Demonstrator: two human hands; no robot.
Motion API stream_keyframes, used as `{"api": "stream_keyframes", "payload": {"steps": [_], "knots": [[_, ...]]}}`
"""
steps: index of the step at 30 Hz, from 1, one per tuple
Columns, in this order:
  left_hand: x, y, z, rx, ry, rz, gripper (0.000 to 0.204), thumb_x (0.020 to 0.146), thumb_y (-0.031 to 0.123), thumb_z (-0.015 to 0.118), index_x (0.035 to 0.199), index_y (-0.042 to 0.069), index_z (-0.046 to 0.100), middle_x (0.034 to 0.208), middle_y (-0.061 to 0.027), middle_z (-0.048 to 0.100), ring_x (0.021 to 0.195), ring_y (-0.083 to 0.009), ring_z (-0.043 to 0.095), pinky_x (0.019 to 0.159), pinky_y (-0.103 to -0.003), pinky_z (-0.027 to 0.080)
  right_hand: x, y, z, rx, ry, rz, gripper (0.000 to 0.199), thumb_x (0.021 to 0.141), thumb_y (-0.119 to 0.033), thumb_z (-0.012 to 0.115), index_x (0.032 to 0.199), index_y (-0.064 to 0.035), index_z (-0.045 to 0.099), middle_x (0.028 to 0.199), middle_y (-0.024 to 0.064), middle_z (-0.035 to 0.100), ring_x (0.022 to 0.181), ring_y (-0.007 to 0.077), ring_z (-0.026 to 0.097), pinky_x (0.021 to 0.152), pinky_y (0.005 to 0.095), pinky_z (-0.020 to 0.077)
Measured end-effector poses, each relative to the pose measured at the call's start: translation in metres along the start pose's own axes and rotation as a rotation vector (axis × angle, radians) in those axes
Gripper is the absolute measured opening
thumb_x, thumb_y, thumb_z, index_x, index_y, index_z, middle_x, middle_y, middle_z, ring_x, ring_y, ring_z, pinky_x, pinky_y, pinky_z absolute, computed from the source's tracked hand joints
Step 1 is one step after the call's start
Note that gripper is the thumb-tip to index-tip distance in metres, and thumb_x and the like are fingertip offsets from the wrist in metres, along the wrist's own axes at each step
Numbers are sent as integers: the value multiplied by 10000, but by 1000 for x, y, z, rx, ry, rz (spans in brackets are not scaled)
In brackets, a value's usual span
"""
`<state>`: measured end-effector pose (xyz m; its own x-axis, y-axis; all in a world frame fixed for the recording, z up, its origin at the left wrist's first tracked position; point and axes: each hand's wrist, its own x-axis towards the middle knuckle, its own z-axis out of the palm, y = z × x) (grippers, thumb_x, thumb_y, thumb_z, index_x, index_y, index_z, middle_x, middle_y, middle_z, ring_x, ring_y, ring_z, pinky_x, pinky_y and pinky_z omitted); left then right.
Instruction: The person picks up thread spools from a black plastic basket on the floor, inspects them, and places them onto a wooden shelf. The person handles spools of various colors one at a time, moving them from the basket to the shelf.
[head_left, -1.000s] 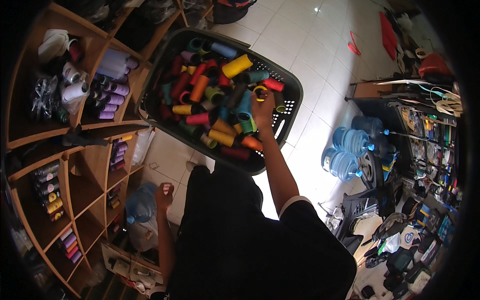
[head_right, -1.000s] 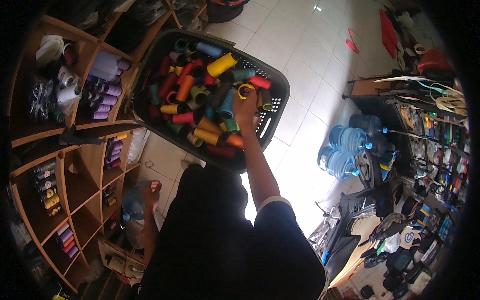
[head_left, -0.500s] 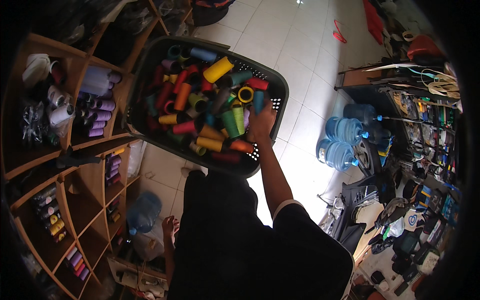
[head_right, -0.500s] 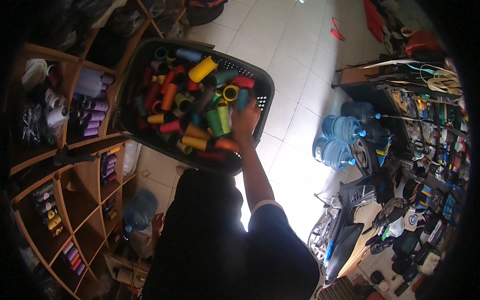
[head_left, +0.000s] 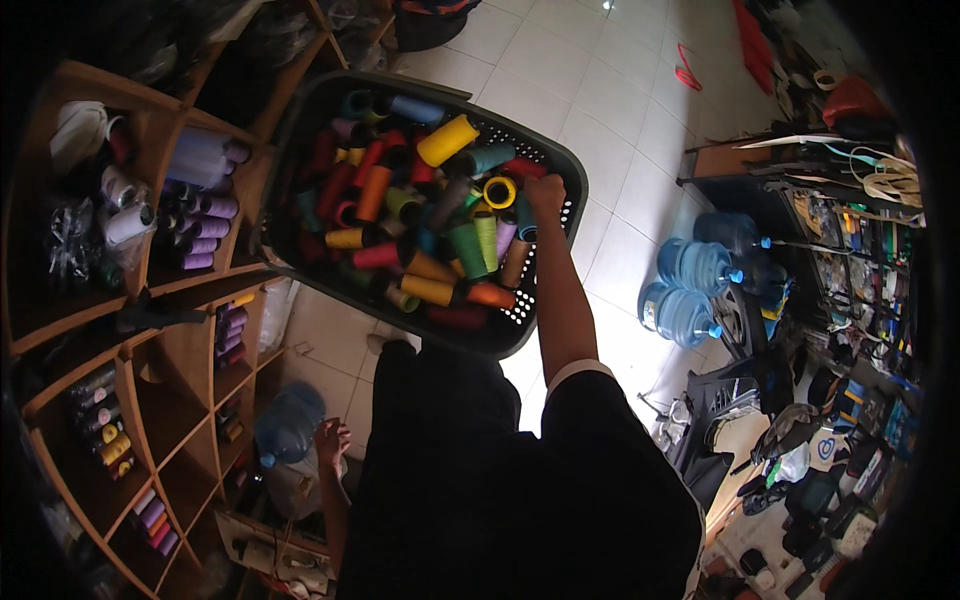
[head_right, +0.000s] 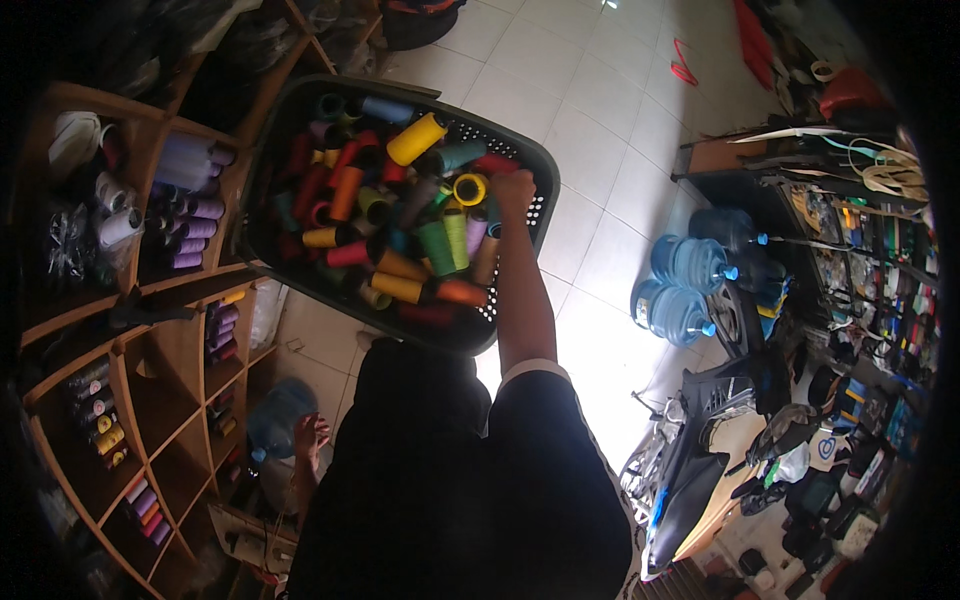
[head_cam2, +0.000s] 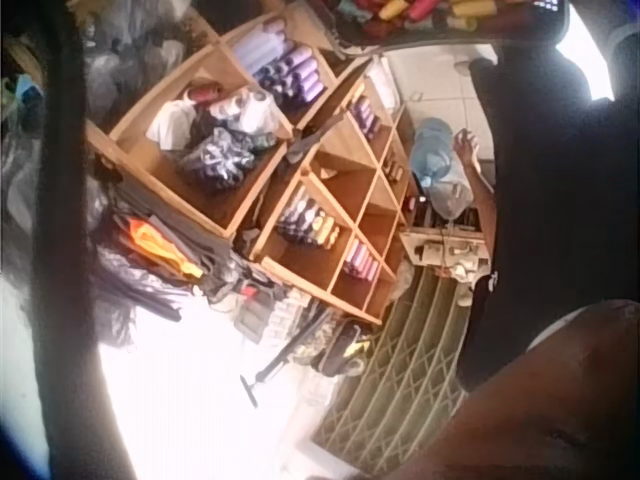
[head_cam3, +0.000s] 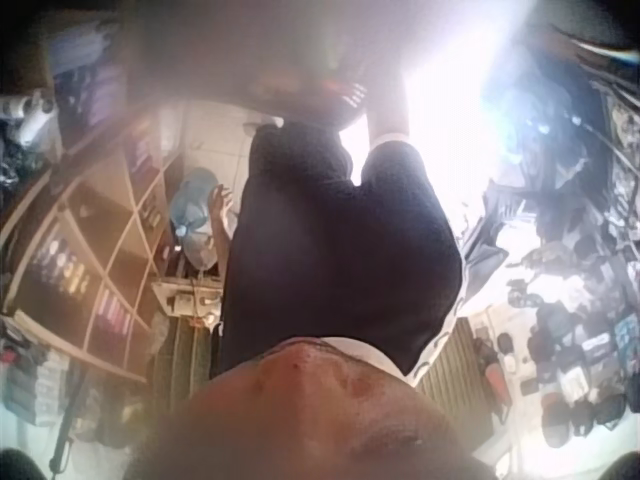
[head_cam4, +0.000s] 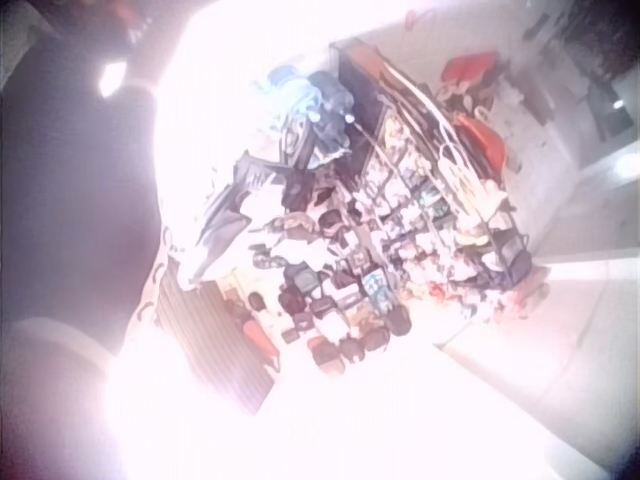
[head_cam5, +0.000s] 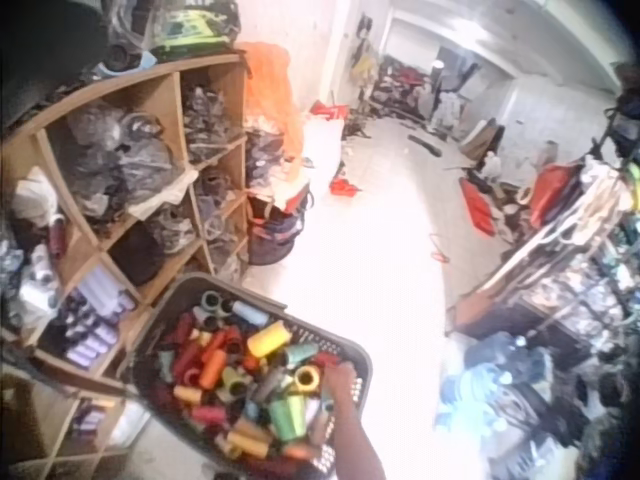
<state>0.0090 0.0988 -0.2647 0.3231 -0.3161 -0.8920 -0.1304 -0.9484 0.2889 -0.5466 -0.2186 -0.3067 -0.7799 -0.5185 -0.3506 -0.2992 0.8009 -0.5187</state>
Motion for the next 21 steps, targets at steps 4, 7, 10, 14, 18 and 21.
{"api": "stream_keyframes", "payload": {"steps": [4, 7, 10, 14, 18, 21], "knots": [[8, -15, 2, -18, -34, -42, 358, 905, 328, 560, 1164, 82, 547, 992, -57, 605, 845, -152, 594, 752, -359, 472, 23, 20, 7, 87, 63, 140, 399, 685, -270, 671, 970, 9, 669, 1019, 229, 657, 996, 366, 629, 867, 415, 490], [3, -30, 3, -31, -50, -80, 342, 903, 330, 560, 1149, 92, 551, 996, -54, 605, 846, -152, 594, 746, -355, 470, 16, 21, 9, 177, 116, 49, 449, 667, -282, 721, 1019, -12, 651, 1042, 202, 658, 1008, 341, 627, 877, 390, 481], [2, -40, 5, -11, -62, -91, 339, 900, 348, 559, 1136, 106, 555, 992, -48, 605, 850, -153, 594, 736, -358, 470, -11, 2, -12, 185, 109, -119, 402, 686, -264, 740, 986, -13, 645, 992, 203, 658, 947, 336, 641, 861, 410, 484], [4, -44, 5, -1, -59, -73, 353, 898, 367, 560, 1136, 107, 558, 976, -47, 606, 843, -155, 595, 737, -371, 472, -22, 8, -20, 149, 449, -523, 299, 720, -197, 744, 904, 9, 626, 847, 173, 652, 781, 299, 647, 743, 394, 516], [4, -30, 8, -29, -7, -25, 332, 908, 353, 560, 1123, 100, 563, 942, -39, 606, 825, -149, 597, 735, -352, 472, -34, 10, -44, 351, 426, -543, 278, 740, -186, 749, 851, 24, 605, 775, 145, 643, 685, 222, 627, 654, 333, 519], [2, 6, 13, -59, -15, 6, 293, 925, 314, 551, 1113, 88, 560, 916, -25, 599, 810, -133, 591, 715, -310, 466, -44, 16, -63, 403, 418, -407, 289, 746, -205, 752, 843, 24, 604, 753, 132, 640, 662, 177, 611, 628, 304, 505]]}}
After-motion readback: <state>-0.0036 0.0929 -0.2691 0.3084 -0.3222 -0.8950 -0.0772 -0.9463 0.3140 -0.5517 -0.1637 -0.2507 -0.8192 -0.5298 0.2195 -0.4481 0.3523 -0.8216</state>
